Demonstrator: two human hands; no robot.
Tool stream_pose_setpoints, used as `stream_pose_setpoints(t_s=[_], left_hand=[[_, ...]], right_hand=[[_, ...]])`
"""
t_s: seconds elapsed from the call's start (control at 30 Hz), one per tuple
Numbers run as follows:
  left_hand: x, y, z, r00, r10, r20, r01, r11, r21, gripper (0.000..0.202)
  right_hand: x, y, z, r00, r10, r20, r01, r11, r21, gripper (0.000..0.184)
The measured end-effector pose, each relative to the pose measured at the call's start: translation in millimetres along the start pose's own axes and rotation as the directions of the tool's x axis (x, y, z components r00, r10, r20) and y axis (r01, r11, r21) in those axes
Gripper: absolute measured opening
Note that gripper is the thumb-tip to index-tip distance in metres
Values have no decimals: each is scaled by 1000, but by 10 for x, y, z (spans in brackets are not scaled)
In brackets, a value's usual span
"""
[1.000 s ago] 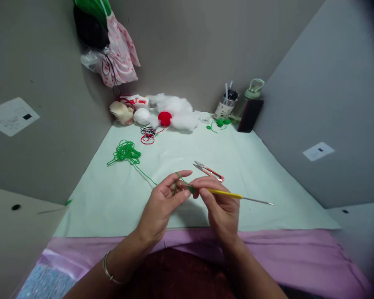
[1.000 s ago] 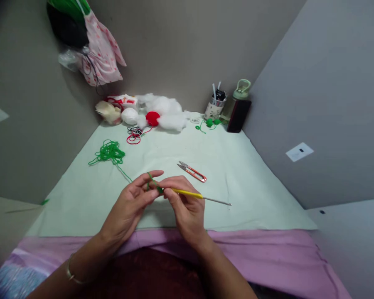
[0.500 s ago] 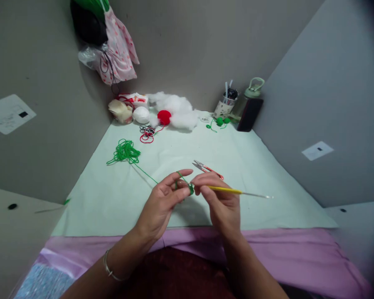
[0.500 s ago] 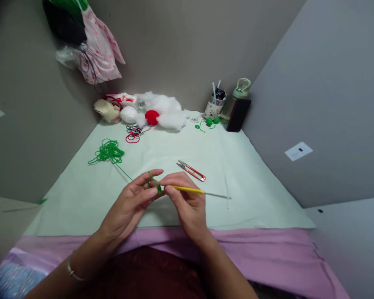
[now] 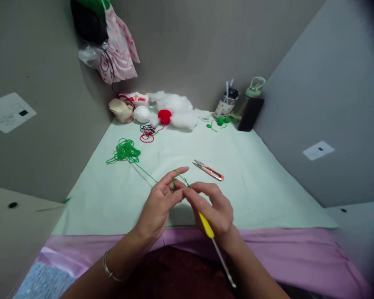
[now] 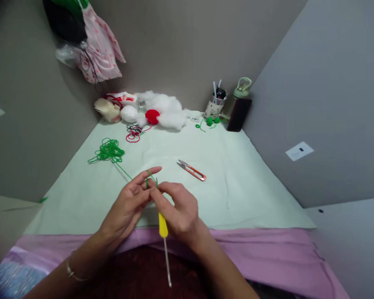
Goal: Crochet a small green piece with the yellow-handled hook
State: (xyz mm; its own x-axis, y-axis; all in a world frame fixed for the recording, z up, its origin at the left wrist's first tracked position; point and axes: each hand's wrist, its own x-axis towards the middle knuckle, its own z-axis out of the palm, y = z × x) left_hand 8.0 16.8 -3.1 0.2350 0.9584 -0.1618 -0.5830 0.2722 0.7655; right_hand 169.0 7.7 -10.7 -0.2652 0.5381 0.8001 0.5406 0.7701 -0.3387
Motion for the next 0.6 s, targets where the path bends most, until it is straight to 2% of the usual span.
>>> stream_pose_setpoints(t_s=[0.07, 0.13, 0.2, 0.27, 0.37, 0.5, 0.6], left_hand=[[6, 13, -6, 994, -106, 34, 108, 989, -99, 52], [16, 34, -12, 985, -165, 58, 173, 973, -154, 49], [22, 45, -12, 988, -144, 48, 150, 978, -147, 44], [20, 36, -6, 996, -84, 28, 86, 993, -79, 41], [7, 3, 1, 999, -15, 39, 13, 999, 42, 41], [-4, -29, 4, 999, 20, 36, -24, 995, 101, 36], [2, -41, 16, 1000, 23, -21, -22, 998, 51, 38]], right_hand=[[-5, -3, 15, 999, 23, -48, -22, 1000, 10, 33], [10, 0, 9, 979, 189, -83, -170, 966, 196, 29], [39, 8, -4, 927, 369, -74, -306, 853, 423, 24], [69, 15, -4, 885, 464, -45, -366, 752, 549, 20], [90, 9, 23, 895, 446, -9, -372, 758, 536, 17], [59, -27, 56, 913, 407, -28, -346, 809, 476, 25], [13, -45, 63, 954, 298, -36, -276, 918, 284, 32]])
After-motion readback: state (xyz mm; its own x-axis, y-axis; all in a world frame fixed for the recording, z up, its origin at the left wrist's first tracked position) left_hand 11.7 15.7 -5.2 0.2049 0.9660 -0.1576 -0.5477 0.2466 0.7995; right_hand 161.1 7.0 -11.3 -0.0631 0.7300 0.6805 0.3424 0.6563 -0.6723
